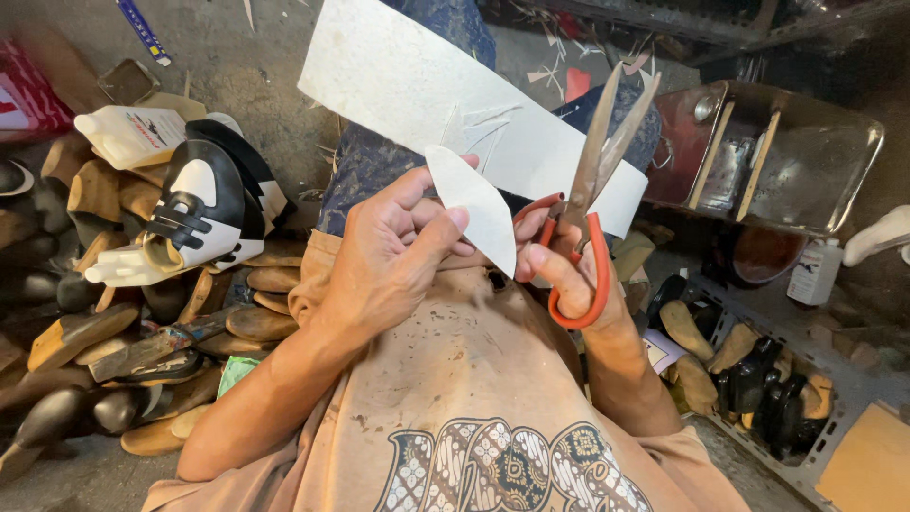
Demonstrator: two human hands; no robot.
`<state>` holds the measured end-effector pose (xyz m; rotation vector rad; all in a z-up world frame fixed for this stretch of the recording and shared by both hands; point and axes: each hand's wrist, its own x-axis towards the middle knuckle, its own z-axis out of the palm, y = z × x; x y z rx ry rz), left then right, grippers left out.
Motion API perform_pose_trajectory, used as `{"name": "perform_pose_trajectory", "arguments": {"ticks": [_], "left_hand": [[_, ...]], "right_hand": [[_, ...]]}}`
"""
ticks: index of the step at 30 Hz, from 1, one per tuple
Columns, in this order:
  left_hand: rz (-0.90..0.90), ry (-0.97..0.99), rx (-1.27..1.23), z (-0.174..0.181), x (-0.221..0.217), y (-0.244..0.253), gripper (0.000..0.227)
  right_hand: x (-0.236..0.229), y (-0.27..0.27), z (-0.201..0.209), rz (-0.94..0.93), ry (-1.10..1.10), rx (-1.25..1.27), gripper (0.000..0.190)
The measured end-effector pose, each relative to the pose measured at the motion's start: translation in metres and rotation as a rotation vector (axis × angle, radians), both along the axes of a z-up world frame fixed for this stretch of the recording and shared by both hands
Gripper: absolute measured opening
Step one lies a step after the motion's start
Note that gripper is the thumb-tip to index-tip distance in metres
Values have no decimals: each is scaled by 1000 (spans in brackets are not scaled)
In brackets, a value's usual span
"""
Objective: The person sits on the floor and uses red-handled scissors to cut a white paper template into a curved shape. They repeatedly trim the edges of the paper, rotating it to follow a specific outline, while surrounded by shoe lasts and workshop materials.
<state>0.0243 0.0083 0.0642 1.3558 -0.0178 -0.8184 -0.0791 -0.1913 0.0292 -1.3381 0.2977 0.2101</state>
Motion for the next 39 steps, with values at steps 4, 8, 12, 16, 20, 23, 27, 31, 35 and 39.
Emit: {"name": "perform_pose_trajectory", "arguments": {"ticks": [4,8,12,16,20,23,27,31,35,39], "left_hand": [[27,-53,-29,-13,-2,0,49],[115,194,-218,-19,-1,2,56],[120,241,-334,-22,-1,5,68],[132,291,-366,-39,-3,6,83],[97,270,-274,-41,1,6,88],[118,155,-279,-43,2,5,88],[176,8,-302,-53,4,6,96],[174,-40,-281,-63,8,9,93],[251,-114,-192,-51,11,4,56],[300,-195,-43,-42,17,-3,38]], "right_hand": [[0,-6,-13,-68,78,-155,28],[1,-3,-16,-218,66,-100,30],[-5,-10,-27,-268,76,-98,34],[-7,-17,-28,-294,68,-117,33],[-12,-26,-8,-180,102,-561,25],[-29,-40,-9,-35,37,-938,22],[-61,-43,-7,119,48,-1201,28],[-88,-45,-9,295,132,-1215,40],[-124,-47,-49,463,175,-1278,49],[-119,-39,-45,470,251,-1141,44]]}}
